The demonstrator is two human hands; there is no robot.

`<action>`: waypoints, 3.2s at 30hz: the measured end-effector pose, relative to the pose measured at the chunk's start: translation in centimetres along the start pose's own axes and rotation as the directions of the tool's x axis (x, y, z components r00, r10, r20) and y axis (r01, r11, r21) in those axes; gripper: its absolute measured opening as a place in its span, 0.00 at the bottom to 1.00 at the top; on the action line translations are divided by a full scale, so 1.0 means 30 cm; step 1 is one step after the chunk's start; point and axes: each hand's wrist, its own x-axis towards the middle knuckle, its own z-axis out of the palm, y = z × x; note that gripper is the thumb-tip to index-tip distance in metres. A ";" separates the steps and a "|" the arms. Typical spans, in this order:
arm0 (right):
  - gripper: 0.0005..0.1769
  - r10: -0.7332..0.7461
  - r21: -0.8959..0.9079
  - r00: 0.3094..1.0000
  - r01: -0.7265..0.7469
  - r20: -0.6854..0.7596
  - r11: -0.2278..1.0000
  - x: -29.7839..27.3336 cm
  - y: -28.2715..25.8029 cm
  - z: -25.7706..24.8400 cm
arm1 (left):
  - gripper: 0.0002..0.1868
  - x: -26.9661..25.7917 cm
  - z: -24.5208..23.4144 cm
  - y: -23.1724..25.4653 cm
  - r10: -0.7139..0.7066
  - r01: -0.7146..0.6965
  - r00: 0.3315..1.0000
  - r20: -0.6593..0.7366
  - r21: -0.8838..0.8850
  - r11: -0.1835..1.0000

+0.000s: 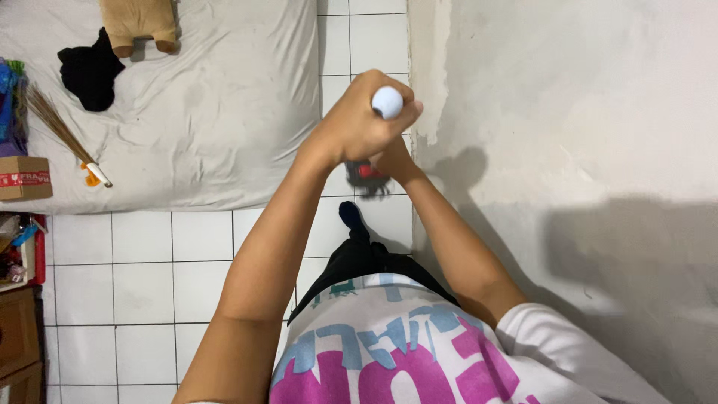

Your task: The person holds a duster by the handle and sweeps it across the floor and along the base of a wall in a bedroom.

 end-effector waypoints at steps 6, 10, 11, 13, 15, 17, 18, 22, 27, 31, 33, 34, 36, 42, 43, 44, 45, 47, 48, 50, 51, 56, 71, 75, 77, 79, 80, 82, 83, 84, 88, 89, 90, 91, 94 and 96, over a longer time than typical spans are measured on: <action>0.10 0.298 -0.128 0.953 -0.303 -0.060 0.944 -0.206 -0.150 0.028 | 0.18 -0.110 0.066 0.070 -0.112 0.118 0.993 0.038 -0.293 0.949; 0.08 0.084 -0.091 0.992 -0.092 -0.094 0.992 -0.252 -0.137 0.030 | 0.17 -0.175 0.095 0.108 0.024 -0.020 0.999 0.025 -0.124 0.992; 0.15 -0.083 -0.103 0.989 0.071 -0.124 0.992 -0.250 -0.123 0.027 | 0.18 -0.184 0.101 0.115 0.037 -0.033 0.998 0.041 -0.084 0.996; 0.22 -0.056 0.232 0.992 0.080 -0.112 0.969 -0.253 -0.074 0.022 | 0.19 -0.198 0.129 0.119 0.058 -0.058 0.995 0.077 -0.013 0.998; 0.20 0.235 0.776 0.962 -0.255 0.141 0.576 -0.249 -0.002 0.019 | 0.15 -0.229 0.164 0.103 0.010 -0.008 0.994 0.110 -0.020 1.000; 0.21 0.081 0.883 0.981 -0.192 0.175 0.428 -0.299 0.052 -0.014 | 0.10 -0.260 0.217 0.069 0.092 -0.097 0.989 0.114 0.033 0.995; 0.22 0.000 0.925 0.984 -0.167 0.177 0.341 -0.326 0.077 -0.025 | 0.08 -0.275 0.253 0.046 0.197 -0.208 0.974 0.108 0.094 0.974; 0.18 -0.193 -0.135 0.959 0.168 -0.209 0.977 -0.412 0.143 -0.018 | 0.05 -0.331 0.386 -0.012 0.026 -0.071 0.949 0.313 0.133 0.988; 0.21 0.040 0.813 0.989 -0.137 0.139 0.566 -0.318 0.118 -0.054 | 0.06 -0.219 0.303 -0.028 0.218 -0.238 0.947 0.235 0.060 0.970; 0.16 -0.008 -0.012 0.977 0.005 -0.212 1.000 -0.255 -0.022 -0.043 | 0.18 -0.130 0.164 0.070 0.007 -0.004 0.980 0.198 -0.013 1.000; 0.11 0.250 -0.016 0.938 -0.261 -0.239 0.965 -0.285 -0.065 -0.028 | 0.18 -0.117 0.134 0.103 -0.048 0.072 0.982 0.182 -0.128 0.989; 0.13 0.310 -0.097 0.921 -0.340 -0.238 0.935 -0.304 -0.071 -0.029 | 0.19 -0.106 0.136 0.110 -0.036 0.069 0.984 0.174 -0.188 0.980; 0.18 0.423 -0.254 0.872 -0.480 -0.248 0.840 -0.335 -0.072 -0.022 | 0.19 -0.094 0.148 0.113 -0.032 0.075 0.986 0.163 -0.266 0.961; 0.08 0.102 -0.149 0.912 -0.174 -0.397 0.973 -0.345 -0.143 -0.038 | 0.16 -0.097 0.195 0.132 -0.018 0.048 0.982 0.186 -0.162 0.986; 0.09 0.024 -0.163 0.926 -0.092 -0.377 0.982 -0.335 -0.155 -0.045 | 0.16 -0.102 0.203 0.135 0.045 -0.021 0.982 0.181 -0.136 0.990; 0.15 -0.058 -0.175 0.933 -0.006 -0.356 0.985 -0.317 -0.157 -0.058 | 0.16 -0.104 0.211 0.137 0.111 -0.093 0.978 0.177 -0.108 0.990; 0.23 -0.140 -0.186 0.932 0.081 -0.334 0.979 -0.303 -0.151 -0.065 | 0.15 -0.110 0.223 0.138 0.091 -0.077 0.976 0.198 -0.081 0.994; 0.19 -0.154 -0.110 0.923 0.123 -0.352 0.986 -0.296 -0.114 -0.068 | 0.15 -0.135 0.251 0.128 0.049 -0.044 0.970 0.239 -0.025 0.999; 0.17 -0.161 -0.073 0.919 0.144 -0.361 0.987 -0.300 -0.081 -0.075 | 0.15 -0.145 0.270 0.114 0.096 -0.103 0.970 0.223 0.017 0.995; 0.13 -0.168 0.003 0.910 0.183 -0.378 0.983 -0.323 -0.008 -0.079 | 0.17 -0.171 0.318 0.068 0.190 -0.213 0.962 0.198 0.102 0.972; 0.12 -0.170 0.041 0.907 0.201 -0.386 0.979 -0.336 0.027 -0.075 | 0.14 -0.185 0.343 0.040 0.151 -0.173 0.970 0.188 0.104 0.979; 0.17 -0.351 -0.269 0.901 0.283 -0.254 0.921 -0.327 0.197 -0.110 | 0.08 -0.261 0.442 -0.094 0.164 -0.172 0.969 0.185 0.026 0.985; 0.10 0.279 -0.184 0.960 -0.268 0.038 0.946 -0.279 -0.034 -0.087 | 0.18 -0.136 0.141 0.077 0.036 -0.025 0.997 0.069 -0.150 0.988; 0.23 0.603 -0.369 0.796 -0.545 0.054 0.753 -0.307 -0.103 -0.016 | 0.18 -0.173 0.110 0.076 -0.091 0.099 0.995 0.041 -0.271 0.957; 0.14 0.443 -0.196 0.897 -0.436 -0.013 0.878 -0.315 -0.126 0.028 | 0.19 -0.201 0.099 0.075 -0.067 0.072 0.997 0.035 -0.171 0.983; 0.14 0.349 0.018 0.937 -0.349 -0.011 0.937 -0.289 -0.123 0.034 | 0.18 -0.213 0.104 0.084 -0.037 0.041 0.998 0.042 -0.081 0.996; 0.15 0.340 0.151 0.940 -0.342 0.038 0.928 -0.286 -0.116 0.031 | 0.17 -0.216 0.118 0.088 -0.029 0.031 0.998 0.056 -0.045 0.998; 0.18 0.301 0.406 0.945 -0.328 0.129 0.853 -0.283 -0.096 0.017 | 0.15 -0.235 0.146 0.094 0.001 0.000 0.997 0.082 -0.013 1.000; 0.19 0.273 0.522 0.947 -0.321 0.169 0.790 -0.281 -0.086 0.006 | 0.14 -0.258 0.164 0.094 0.024 -0.022 0.995 0.095 -0.017 1.000; 0.21 0.236 0.627 0.950 -0.312 0.204 0.714 -0.273 -0.076 -0.010 | 0.14 -0.271 0.182 0.088 0.050 -0.048 0.993 0.107 -0.020 0.999; 0.31 -0.101 0.455 0.994 0.072 0.039 0.887 -0.296 0.001 -0.110 | 0.14 -0.273 0.343 -0.011 0.211 -0.224 0.971 0.108 0.120 0.967; 0.23 -0.071 0.037 0.997 0.072 -0.026 0.997 -0.295 0.039 -0.117 | 0.13 -0.279 0.388 -0.050 0.174 -0.179 0.980 0.093 0.048 0.983; 0.15 -0.073 -0.389 0.992 0.028 -0.100 0.921 -0.284 0.079 -0.126 | 0.13 -0.276 0.420 -0.095 0.139 -0.137 0.987 0.083 -0.022 0.990; 0.16 0.141 -0.073 0.987 -0.147 -0.083 0.986 -0.271 0.114 -0.140 | 0.13 -0.269 0.440 -0.142 0.104 -0.105 0.989 0.102 0.013 0.994; 0.18 0.484 0.246 0.872 -0.485 0.070 0.839 -0.253 0.137 -0.174 | 0.13 -0.247 0.491 -0.230 0.026 -0.045 0.986 0.165 0.113 0.993; 0.19 0.448 -0.327 0.892 -0.441 -0.058 0.836 -0.288 0.078 -0.153 | 0.12 -0.238 0.517 -0.210 0.008 -0.047 0.976 0.217 0.177 0.983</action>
